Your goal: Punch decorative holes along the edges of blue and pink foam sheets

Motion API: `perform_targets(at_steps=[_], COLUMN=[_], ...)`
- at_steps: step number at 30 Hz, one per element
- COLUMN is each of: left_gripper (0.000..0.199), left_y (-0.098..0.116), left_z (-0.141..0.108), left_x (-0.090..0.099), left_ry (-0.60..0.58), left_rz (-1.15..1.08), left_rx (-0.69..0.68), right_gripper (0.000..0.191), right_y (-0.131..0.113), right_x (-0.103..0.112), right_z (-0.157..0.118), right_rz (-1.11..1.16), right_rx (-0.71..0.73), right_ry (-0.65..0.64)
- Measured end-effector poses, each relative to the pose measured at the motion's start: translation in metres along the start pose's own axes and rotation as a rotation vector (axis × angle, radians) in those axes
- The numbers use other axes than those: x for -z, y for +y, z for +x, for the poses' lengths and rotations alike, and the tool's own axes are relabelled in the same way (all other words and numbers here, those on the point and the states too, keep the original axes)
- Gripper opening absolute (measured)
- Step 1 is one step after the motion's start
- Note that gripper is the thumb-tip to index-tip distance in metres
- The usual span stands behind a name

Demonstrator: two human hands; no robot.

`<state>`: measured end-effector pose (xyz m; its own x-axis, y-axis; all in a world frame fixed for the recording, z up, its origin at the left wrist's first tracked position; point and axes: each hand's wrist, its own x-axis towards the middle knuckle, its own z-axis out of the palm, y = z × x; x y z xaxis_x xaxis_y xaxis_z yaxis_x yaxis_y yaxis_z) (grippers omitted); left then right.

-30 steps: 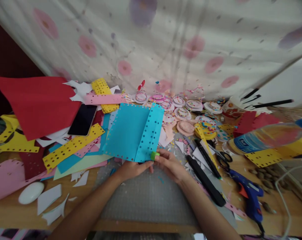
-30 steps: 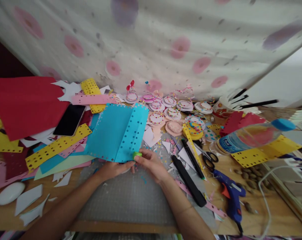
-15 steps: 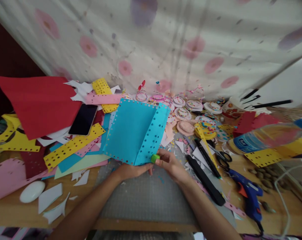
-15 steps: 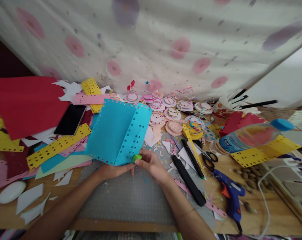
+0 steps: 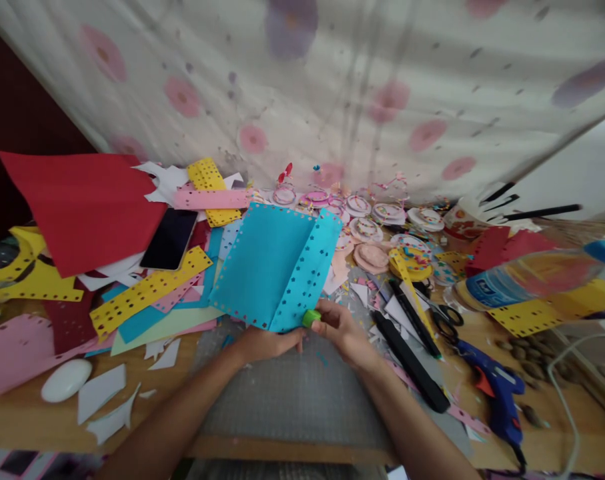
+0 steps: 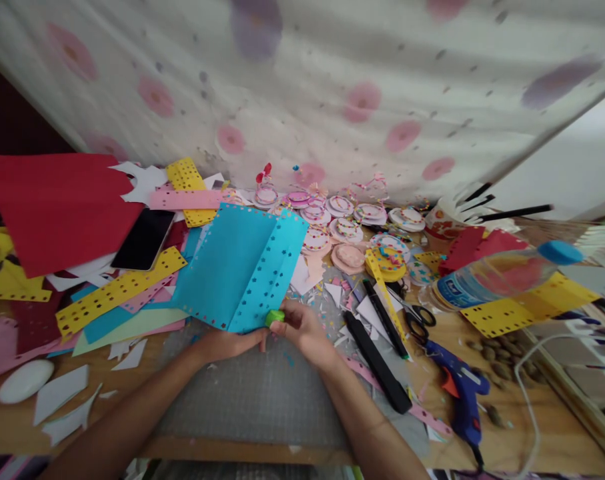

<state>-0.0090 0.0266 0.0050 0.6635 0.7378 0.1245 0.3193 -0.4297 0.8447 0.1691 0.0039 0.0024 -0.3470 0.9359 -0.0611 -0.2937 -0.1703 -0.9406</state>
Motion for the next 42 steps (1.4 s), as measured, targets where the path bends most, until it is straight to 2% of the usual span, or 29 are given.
perform_targets(at_steps=[2,3,4,6,9,12,14,17,23,26,31,42], left_gripper=[0.015,0.016,0.026,0.044,0.058,0.067,0.064,0.053,0.043,0.037,0.030,0.034], left_y=[0.001,0.002,0.003,0.007,0.012,0.011,0.009,0.005,0.006,0.009,0.009,0.008], left_z=[-0.003,-0.005,-0.006,-0.008,-0.007,-0.005,-0.004,-0.005,-0.004,-0.001,0.003,0.002], left_x=[-0.004,-0.005,-0.007,-0.008,-0.014,-0.026,-0.035,-0.044,-0.046,-0.047,-0.053,-0.057], left_ry=[0.149,0.222,0.268,0.253,0.166,0.200,0.263,0.368,0.460,0.515,0.539,0.588], left_rz=[0.078,0.109,0.118,0.049,-0.180,-0.403,-0.478,-0.431,-0.323,-0.343,-0.435,-0.491], left_rx=[-0.035,-0.059,-0.078,-0.079,-0.023,0.033,0.075,0.101,0.136,0.164,0.185,0.221], right_gripper=[0.028,0.030,0.031,0.034,0.035,0.034,0.034,0.033,0.028,0.027,0.024,0.025], right_y=[-0.001,-0.002,-0.003,-0.005,-0.005,0.000,0.006,0.012,0.010,0.011,0.013,0.013], right_x=[-0.002,-0.003,-0.004,-0.006,-0.010,-0.015,-0.017,-0.020,-0.024,-0.024,-0.024,-0.027], right_z=[-0.001,-0.002,-0.003,-0.004,-0.005,-0.004,-0.003,-0.002,-0.002,-0.002,-0.001,-0.002], right_rz=[0.031,0.053,0.075,0.117,0.167,0.209,0.226,0.226,0.208,0.203,0.203,0.237], right_rx=[0.009,0.005,-0.004,-0.026,-0.035,-0.061,-0.085,-0.089,-0.060,-0.060,-0.062,-0.092], right_ry=[0.028,0.042,0.053,0.068,0.055,0.023,0.032,0.051,0.064,0.061,0.078,0.101])
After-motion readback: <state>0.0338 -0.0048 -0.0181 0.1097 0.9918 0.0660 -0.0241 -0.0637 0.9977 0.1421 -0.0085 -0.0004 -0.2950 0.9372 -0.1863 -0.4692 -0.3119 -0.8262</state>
